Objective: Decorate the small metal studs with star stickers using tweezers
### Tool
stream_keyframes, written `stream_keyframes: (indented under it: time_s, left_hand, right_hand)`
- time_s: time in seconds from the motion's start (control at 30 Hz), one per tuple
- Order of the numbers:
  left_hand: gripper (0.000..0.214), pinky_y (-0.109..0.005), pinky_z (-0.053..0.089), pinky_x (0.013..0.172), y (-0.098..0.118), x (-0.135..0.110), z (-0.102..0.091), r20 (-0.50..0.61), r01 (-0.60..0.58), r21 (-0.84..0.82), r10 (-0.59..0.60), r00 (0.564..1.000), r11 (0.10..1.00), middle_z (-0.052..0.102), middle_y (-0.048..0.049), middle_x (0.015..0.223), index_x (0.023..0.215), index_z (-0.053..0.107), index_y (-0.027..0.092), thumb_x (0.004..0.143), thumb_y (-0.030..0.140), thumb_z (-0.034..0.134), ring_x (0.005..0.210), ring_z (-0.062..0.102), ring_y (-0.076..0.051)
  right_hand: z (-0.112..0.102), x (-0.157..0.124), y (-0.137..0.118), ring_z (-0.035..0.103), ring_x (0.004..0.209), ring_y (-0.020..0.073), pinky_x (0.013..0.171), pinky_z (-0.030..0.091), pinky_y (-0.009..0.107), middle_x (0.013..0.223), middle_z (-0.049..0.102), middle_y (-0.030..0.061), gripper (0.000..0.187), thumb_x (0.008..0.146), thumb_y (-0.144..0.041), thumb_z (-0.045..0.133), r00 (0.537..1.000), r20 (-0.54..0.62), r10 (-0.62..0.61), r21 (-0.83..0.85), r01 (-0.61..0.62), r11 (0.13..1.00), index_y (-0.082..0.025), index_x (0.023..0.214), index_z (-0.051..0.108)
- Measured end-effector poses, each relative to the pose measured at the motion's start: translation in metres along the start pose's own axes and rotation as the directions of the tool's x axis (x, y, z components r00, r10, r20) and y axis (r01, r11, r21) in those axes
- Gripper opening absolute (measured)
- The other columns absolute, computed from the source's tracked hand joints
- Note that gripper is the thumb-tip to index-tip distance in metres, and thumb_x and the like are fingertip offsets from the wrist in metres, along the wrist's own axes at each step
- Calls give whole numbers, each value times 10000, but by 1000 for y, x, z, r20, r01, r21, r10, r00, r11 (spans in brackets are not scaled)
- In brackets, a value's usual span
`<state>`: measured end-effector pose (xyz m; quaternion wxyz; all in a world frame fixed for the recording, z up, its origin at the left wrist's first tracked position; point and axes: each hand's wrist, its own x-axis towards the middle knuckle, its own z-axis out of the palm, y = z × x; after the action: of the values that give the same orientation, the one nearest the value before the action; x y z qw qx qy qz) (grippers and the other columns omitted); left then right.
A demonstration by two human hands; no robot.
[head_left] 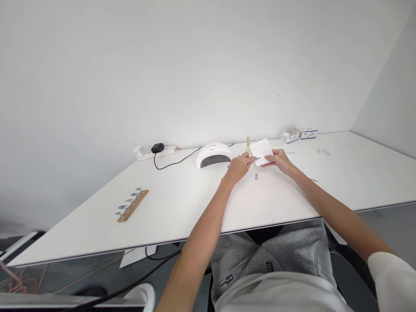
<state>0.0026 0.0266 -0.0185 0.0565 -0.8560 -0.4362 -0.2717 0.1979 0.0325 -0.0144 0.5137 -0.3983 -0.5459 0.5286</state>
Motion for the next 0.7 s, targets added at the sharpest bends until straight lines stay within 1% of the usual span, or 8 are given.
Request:
stream_keyframes:
  time_s: [0.23, 0.33, 0.43, 0.5, 0.57, 0.63, 0.7]
  left_hand:
    - [320, -240, 325, 558, -3, 0, 4, 0, 12, -13, -12, 1000, 1000, 565, -42, 834, 1109, 673, 268, 948, 242, 397, 657, 527, -127]
    - [318, -236, 351, 583, -4, 0, 5, -14, 17, -54, -18, 1000, 998, 565, -38, 833, 1104, 673, 264, 949, 253, 396, 670, 536, -125]
    - [293, -239, 386, 631, -4, 1, 5, -32, 34, -101, -38, 999, 994, 581, -41, 857, 1095, 674, 243, 933, 263, 431, 709, 550, -135]
    - [289, -247, 405, 665, -3, 1, 5, -44, 50, -152, -58, 997, 987, 596, -44, 860, 1101, 667, 223, 923, 255, 442, 732, 556, -146]
    - [293, -251, 417, 695, -3, 2, 4, -56, 56, -239, -71, 996, 969, 614, -45, 861, 1094, 661, 199, 915, 221, 429, 754, 561, -148]
    - [280, -249, 421, 712, -2, 3, 4, -78, 64, -332, -95, 992, 941, 632, -46, 880, 1048, 660, 172, 899, 188, 424, 768, 564, -143]
    - [245, -246, 421, 708, -1, 3, 4, -94, 90, -392, -137, 986, 915, 644, -44, 886, 986, 655, 159, 882, 187, 435, 758, 560, -138]
  right_hand:
    - [-4, 5, 7, 703, 761, 257, 743, 613, 464, 927, 727, 129, 131, 701, -65, 631, 1000, 3, -24, -23, 24, 999, -88, 810, 701]
    - [-4, 4, 6, 701, 776, 256, 743, 613, 459, 931, 728, 124, 142, 700, -68, 634, 1000, 7, -24, -31, 25, 999, -92, 821, 704]
    - [-2, 3, 3, 700, 783, 258, 744, 612, 465, 937, 727, 123, 133, 705, -70, 636, 999, -13, -29, -39, 29, 999, -93, 816, 705]
    - [-1, 2, 2, 702, 774, 254, 746, 612, 461, 933, 727, 121, 119, 703, -80, 655, 998, -43, -39, -42, 37, 998, -94, 810, 704]
    - [0, 3, 2, 703, 760, 248, 750, 614, 448, 919, 728, 118, 123, 681, -101, 699, 996, -70, -47, -46, 43, 998, -94, 804, 701]
    - [0, 4, 5, 701, 760, 242, 751, 615, 435, 910, 729, 114, 155, 649, -128, 747, 995, -86, -49, -49, 44, 998, -98, 793, 700]
    - [1, 4, 7, 698, 780, 238, 752, 617, 426, 906, 730, 106, 176, 630, -160, 776, 995, -95, -42, -47, 38, 998, -106, 779, 700]
